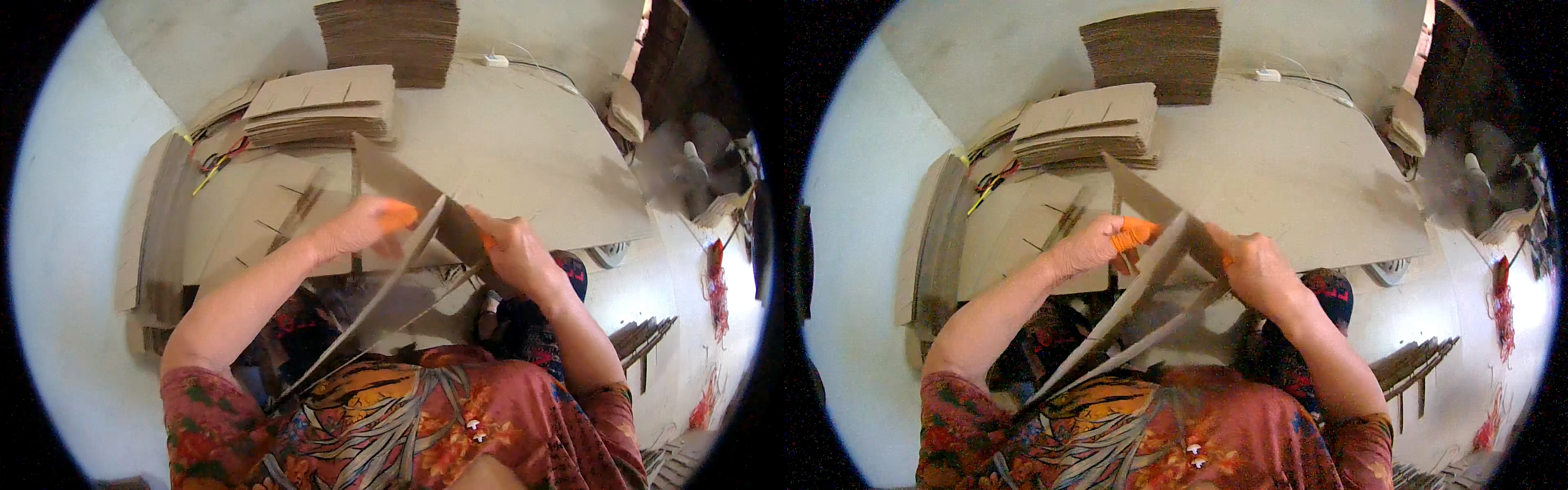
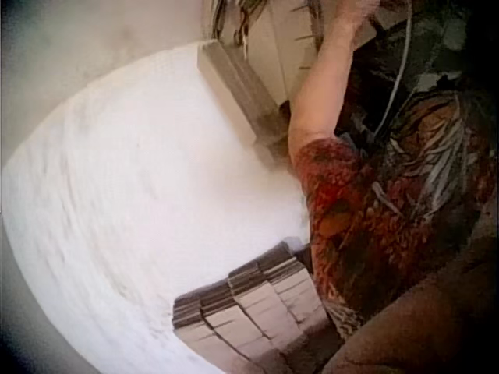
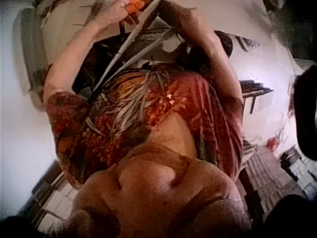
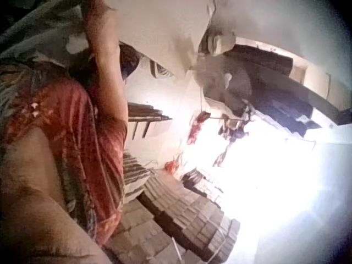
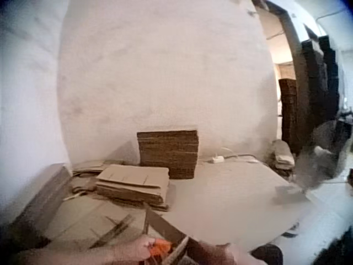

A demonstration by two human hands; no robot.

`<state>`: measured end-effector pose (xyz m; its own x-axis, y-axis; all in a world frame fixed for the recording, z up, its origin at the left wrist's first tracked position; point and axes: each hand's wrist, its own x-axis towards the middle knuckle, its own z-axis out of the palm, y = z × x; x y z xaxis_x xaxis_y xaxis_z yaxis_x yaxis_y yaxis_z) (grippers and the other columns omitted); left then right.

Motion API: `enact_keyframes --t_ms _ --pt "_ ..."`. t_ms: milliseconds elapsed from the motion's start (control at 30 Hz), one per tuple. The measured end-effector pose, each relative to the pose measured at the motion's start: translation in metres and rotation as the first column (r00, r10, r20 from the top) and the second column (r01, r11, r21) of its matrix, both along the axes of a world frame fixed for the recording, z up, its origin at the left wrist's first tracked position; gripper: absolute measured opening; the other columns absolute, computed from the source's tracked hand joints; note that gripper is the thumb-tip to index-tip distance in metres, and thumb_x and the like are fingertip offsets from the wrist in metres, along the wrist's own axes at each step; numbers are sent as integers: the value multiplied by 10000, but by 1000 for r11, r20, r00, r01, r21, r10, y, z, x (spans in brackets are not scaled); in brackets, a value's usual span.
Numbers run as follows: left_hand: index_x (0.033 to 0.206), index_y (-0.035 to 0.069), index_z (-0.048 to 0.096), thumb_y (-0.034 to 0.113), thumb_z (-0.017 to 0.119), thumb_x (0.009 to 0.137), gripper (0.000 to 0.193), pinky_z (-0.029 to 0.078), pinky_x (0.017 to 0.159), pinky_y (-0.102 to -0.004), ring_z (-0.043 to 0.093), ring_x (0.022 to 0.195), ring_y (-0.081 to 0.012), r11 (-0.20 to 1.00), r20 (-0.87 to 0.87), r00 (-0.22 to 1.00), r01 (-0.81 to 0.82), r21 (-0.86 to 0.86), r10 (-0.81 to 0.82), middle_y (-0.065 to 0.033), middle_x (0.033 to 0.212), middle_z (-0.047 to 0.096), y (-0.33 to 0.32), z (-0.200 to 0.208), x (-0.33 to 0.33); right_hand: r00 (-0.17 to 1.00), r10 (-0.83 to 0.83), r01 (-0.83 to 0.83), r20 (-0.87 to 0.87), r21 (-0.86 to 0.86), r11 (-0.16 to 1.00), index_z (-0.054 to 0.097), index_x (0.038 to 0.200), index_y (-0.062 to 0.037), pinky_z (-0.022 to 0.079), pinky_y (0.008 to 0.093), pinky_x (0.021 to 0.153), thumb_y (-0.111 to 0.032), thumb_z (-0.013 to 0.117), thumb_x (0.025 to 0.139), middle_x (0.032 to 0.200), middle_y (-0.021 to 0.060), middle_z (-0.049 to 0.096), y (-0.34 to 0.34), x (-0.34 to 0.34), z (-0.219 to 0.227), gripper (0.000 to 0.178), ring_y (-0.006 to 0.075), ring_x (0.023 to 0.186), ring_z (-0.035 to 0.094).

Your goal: The person assembles a cardboard egg-crate divider by inserting smaller pre-cut cardboard pieces into slots on a larger base. The person repeats this process with multiple units, stacking the completed dividers on the floor.

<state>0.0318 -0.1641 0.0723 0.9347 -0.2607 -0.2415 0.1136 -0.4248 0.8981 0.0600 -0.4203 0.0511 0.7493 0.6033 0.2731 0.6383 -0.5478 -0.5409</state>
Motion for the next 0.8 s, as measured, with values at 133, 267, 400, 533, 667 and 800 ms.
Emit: enact_keyframes --t_ms 133,267,400,533,667,800 --pt "1220 -6 501 353 615 848 529 484 796 -380 595 888 -274 720 495 869 -347 600 7 -164 1038 614 90 -75 17 998 -53 49 27 112 992 535 1222 -66 468 375 637 48 468 734 727 244 576 -2 8 10 506 385 658 565" --pt "1200 -3 472 358 603 838 527 467 801 -412 566 967 -340 245 665 747 -650 720 28 -205 1058 582 174 -128 3 996 -61 70 63 -155 985 540 1213 -84 477 466 675 -9 490 756 779 247 605 7 21 -10 465 405 725 590" --pt "1008 3 534 309 592 841 354 460 739 -437 571 888 -352 225 404 881 -457 860 246 -204 939 590 214 -127 -4 999 -37 41 29 -146 988 466 1271 -55 470 467 678 4 481 752 775 236 607 13 22 -8 522 396 728 592" --pt "890 20 568 270 593 836 257 458 688 -449 587 811 -349 225 387 827 -502 835 408 -185 869 609 258 -145 -11 1000 17 -15 25 -56 998 471 1267 -52 468 454 674 43 469 745 789 228 610 12 16 -10 531 395 727 590" --pt "799 25 608 289 650 794 268 463 637 -438 605 738 -322 238 398 858 -482 843 326 -167 800 628 223 -91 1 997 -11 12 82 -18 1000 470 1279 -70 470 449 655 47 476 742 792 223 608 -5 16 -19 549 398 700 586" --pt "827 23 665 239 664 780 221 445 564 -364 550 596 -215 537 351 848 -524 661 396 -145 694 603 257 -84 0 985 26 -37 173 59 998 467 1285 -83 476 445 633 49 500 735 763 212 599 -8 11 -24 566 393 668 584"
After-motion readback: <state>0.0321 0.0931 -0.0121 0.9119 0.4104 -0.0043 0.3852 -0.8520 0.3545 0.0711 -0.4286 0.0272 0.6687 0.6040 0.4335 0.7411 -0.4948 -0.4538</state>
